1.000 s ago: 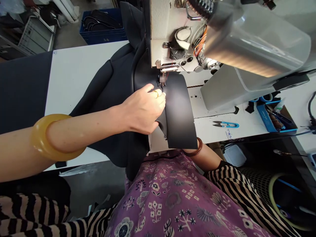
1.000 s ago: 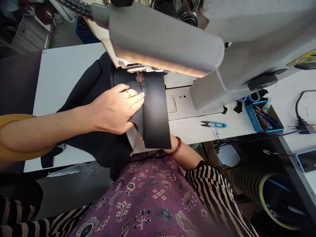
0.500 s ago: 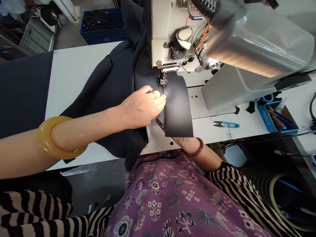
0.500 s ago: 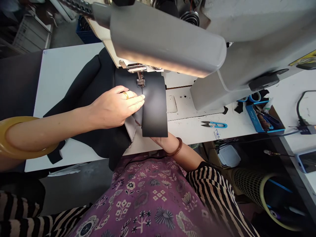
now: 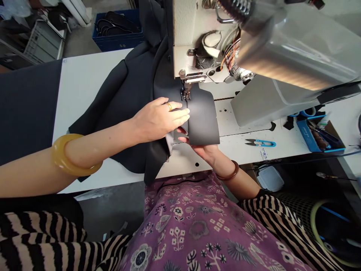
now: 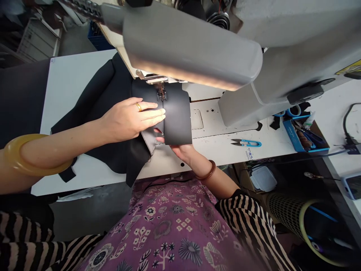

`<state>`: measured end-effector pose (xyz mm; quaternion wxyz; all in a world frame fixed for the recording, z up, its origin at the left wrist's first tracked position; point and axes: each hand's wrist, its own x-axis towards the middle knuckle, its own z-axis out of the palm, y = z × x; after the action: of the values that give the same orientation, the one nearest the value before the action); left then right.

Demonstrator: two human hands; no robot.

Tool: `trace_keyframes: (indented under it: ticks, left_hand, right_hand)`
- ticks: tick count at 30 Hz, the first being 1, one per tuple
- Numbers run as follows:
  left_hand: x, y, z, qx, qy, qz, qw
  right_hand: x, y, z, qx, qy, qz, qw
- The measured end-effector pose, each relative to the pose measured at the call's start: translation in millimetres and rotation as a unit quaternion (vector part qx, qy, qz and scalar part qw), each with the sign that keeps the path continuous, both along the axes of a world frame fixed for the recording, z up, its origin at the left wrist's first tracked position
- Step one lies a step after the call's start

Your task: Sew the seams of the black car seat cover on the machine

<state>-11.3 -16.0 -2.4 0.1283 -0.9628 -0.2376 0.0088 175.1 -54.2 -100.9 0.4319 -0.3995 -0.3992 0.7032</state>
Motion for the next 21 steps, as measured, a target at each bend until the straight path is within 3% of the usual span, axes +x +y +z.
trace_keyframes:
  ticks: [3, 6, 10, 17, 21]
  left_hand:
    - [-4, 4, -3.6, -0.013, -0.017, 0.003, 1.0]
    - [-3, 5, -5.6, -0.028, -0.027, 0.025, 0.999]
    - [-5, 9, -8.8, -0.037, -0.045, 0.043, 0.997]
    - [-18, 25, -22.8, -0.044, -0.142, 0.017, 0.989]
    - [-19, 33, -29.0, -0.054, -0.181, 0.036, 0.981]
  right_hand:
    - [9, 1, 18.2, -0.06, 0.069, -0.045, 0.995]
    - [21, 2, 24.2, -0.081, 0.057, -0.081, 0.992]
    - [30, 6, 21.1, -0.064, -0.008, -0.078, 0.995]
    - [25, 15, 23.6, -0.033, -0.004, -0.099, 0.995]
    - [23, 21, 24.1, -0.012, -0.018, -0.103, 0.994]
